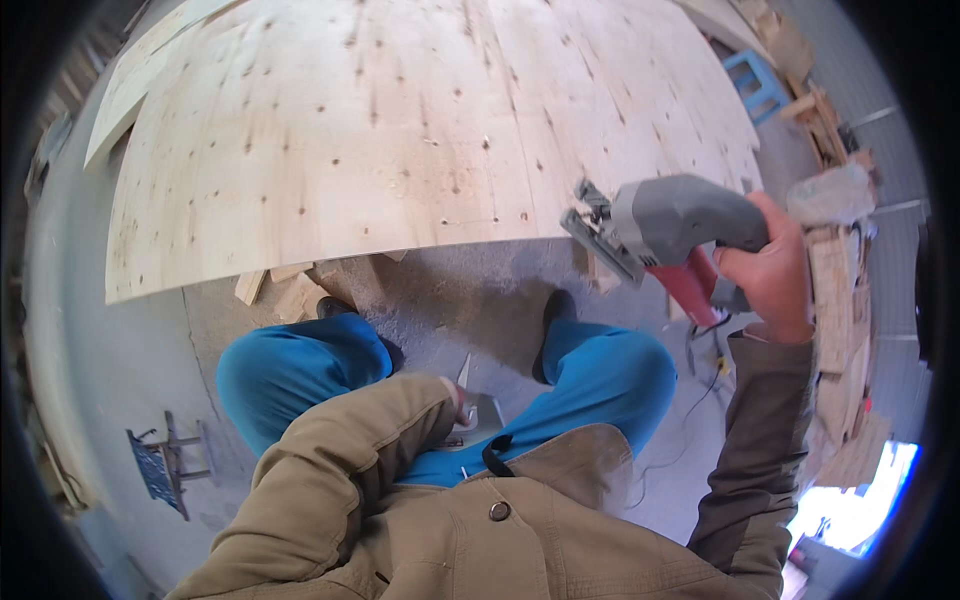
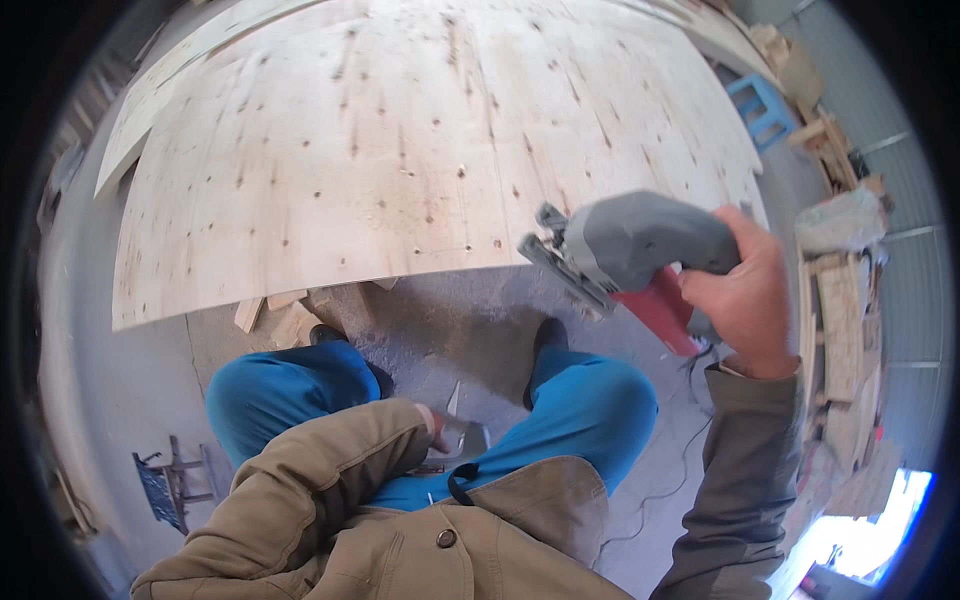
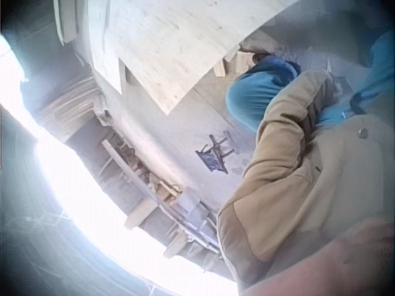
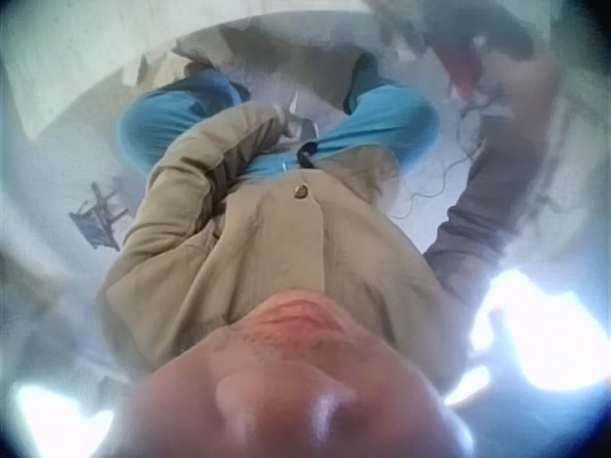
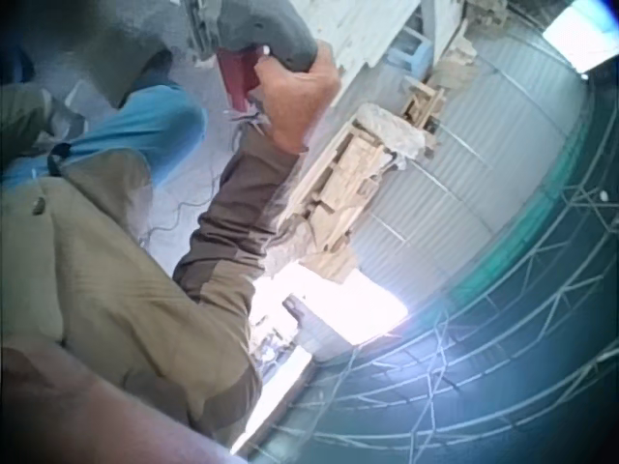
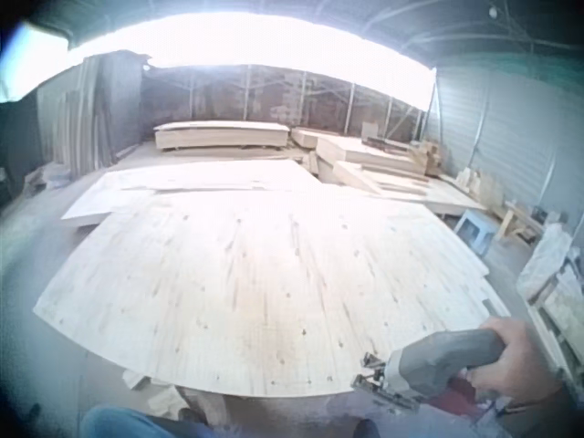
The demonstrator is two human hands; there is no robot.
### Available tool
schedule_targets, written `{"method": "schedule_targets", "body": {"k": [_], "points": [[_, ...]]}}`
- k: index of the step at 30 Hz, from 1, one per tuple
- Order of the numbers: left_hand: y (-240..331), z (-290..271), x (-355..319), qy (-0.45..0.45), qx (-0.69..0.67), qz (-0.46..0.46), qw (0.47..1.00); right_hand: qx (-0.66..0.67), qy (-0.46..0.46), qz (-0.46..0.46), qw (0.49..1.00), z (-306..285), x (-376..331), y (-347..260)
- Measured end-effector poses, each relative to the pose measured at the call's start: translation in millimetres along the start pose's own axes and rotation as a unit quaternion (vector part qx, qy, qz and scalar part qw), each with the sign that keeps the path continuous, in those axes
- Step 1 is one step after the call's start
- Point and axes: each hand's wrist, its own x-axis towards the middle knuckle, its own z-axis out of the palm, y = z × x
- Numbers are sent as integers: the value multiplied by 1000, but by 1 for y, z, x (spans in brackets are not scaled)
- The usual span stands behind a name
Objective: The person positions a large plywood sheet on supports, then uses a jigsaw to cut a rectangular section from the sheet. The cut piece is removed and set aside.
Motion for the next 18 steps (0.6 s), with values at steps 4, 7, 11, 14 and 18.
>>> {"method": "schedule_targets", "body": {"k": [4,7,11,14,18], "points": [[51,-66,-104,193,-49,-16,980,-58,-4,-65,996,10,-6,-22],[74,-64,-199,249,-113,53,960,-12,-18,-52,998,24,-6,-29],[70,-57,-271,260,-92,101,956,7,-39,-4,999,35,-2,-31],[60,-71,-281,228,-86,73,967,-7,-47,22,999,41,6,-29],[53,-87,-273,240,-79,104,962,-6,-46,54,997,49,14,-26]]}}
